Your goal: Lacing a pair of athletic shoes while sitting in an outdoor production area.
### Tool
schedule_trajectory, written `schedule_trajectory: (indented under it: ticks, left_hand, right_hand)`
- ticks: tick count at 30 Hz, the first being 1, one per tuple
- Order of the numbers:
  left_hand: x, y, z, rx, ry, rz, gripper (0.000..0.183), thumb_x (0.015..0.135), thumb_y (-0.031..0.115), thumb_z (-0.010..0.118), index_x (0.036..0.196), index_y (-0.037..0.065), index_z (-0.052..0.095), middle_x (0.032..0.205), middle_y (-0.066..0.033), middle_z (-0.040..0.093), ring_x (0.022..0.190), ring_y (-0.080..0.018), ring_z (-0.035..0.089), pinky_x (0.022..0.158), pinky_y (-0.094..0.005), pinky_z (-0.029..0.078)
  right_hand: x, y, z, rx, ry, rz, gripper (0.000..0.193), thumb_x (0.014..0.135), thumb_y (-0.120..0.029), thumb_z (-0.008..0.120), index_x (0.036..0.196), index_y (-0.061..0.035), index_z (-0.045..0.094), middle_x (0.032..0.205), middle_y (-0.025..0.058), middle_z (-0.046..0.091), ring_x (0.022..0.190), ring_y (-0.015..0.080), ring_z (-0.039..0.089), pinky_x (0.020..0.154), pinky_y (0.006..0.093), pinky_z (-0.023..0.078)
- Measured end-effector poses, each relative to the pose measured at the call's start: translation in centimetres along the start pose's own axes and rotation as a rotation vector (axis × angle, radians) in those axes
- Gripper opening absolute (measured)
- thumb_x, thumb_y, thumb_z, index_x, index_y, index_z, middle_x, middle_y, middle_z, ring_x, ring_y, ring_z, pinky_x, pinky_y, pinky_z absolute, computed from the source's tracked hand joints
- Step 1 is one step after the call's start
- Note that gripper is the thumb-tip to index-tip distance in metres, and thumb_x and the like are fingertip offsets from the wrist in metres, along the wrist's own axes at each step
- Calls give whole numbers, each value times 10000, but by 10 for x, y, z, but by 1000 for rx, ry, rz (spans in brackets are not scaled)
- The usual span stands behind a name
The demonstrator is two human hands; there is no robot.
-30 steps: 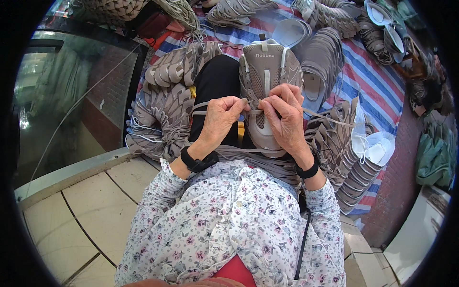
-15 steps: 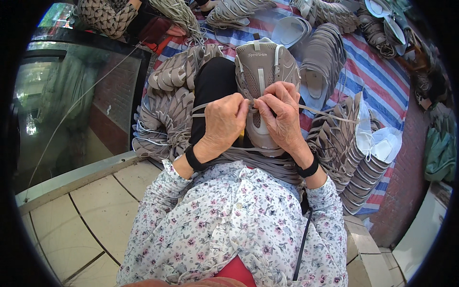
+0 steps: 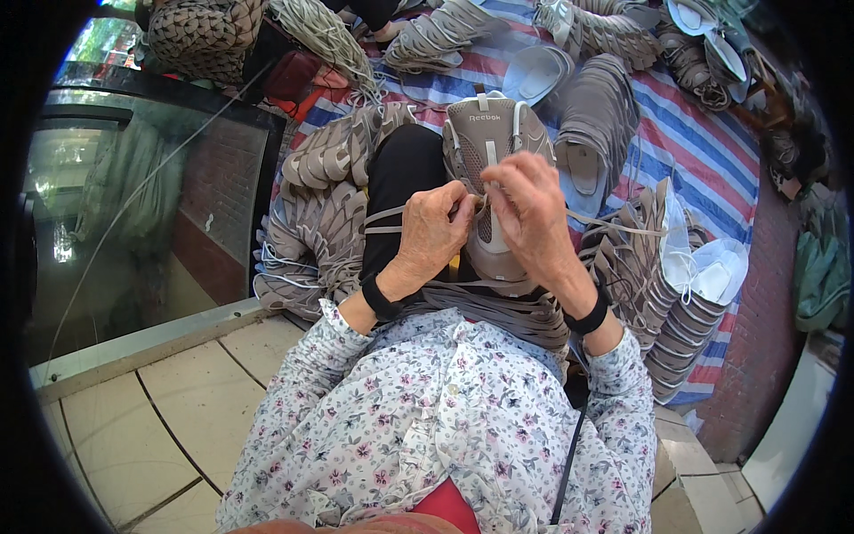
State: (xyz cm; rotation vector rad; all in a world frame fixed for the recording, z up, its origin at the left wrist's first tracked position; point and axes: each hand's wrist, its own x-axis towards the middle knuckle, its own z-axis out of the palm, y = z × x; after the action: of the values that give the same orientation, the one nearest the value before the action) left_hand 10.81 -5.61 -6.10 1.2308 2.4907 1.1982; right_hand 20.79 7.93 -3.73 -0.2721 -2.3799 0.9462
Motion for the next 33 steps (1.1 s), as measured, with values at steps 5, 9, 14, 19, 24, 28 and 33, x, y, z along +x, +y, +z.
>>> schedule_trajectory:
  ticks: [5,9,14,19,24,28,33]
  left_hand:
    - [14,1,-17,-43,-65,40,115,884,81,631,798,8,609,739,-165,608,681,-366,639,582,-428,479]
    - [52,-15,-33,73,-37,332,193,824,-32,592,1000,40,626,1040,-107,595,819,-348,653,674,-424,522]
    - [71,-27,-38,101,-133,581,328,771,-74,592,1078,43,598,1135,-102,580,875,-312,656,714,-398,540]
    - [77,-29,-39,170,-424,617,233,784,14,642,1012,30,596,1001,-98,563,812,-303,639,675,-386,532]
    - [71,-41,-37,-154,-536,538,186,832,161,697,898,5,622,876,-100,546,731,-281,615,624,-392,504]
    - [70,-47,-35,-318,-615,455,313,763,258,787,808,-3,620,826,-84,541,711,-261,599,608,-380,484]
    - [65,-52,-27,-346,-561,488,327,729,246,834,791,2,624,805,-66,553,702,-236,587,577,-359,464]
  right_hand:
    - [32,9,2,215,-41,-21,165,811,86,638,945,-10,628,993,96,583,869,292,615,713,358,498]
    - [25,18,6,208,-121,-16,182,789,110,642,921,-10,607,1047,91,568,914,273,624,747,345,502]
    - [22,13,4,151,-126,8,202,776,119,646,924,-16,622,1040,84,569,919,273,627,770,348,508]
    - [22,14,0,113,-165,20,184,778,103,664,918,-14,637,1036,80,557,933,260,623,779,351,513]
    - [26,11,-6,167,-268,65,163,767,79,696,895,-9,648,1035,74,527,928,250,615,783,349,514]
    - [32,5,-10,144,-409,86,117,766,35,724,868,-5,682,1031,74,486,943,249,576,811,357,496]
    - [44,-2,-13,-26,-535,-12,108,775,-19,742,881,-12,722,1023,77,476,983,250,515,839,357,474]
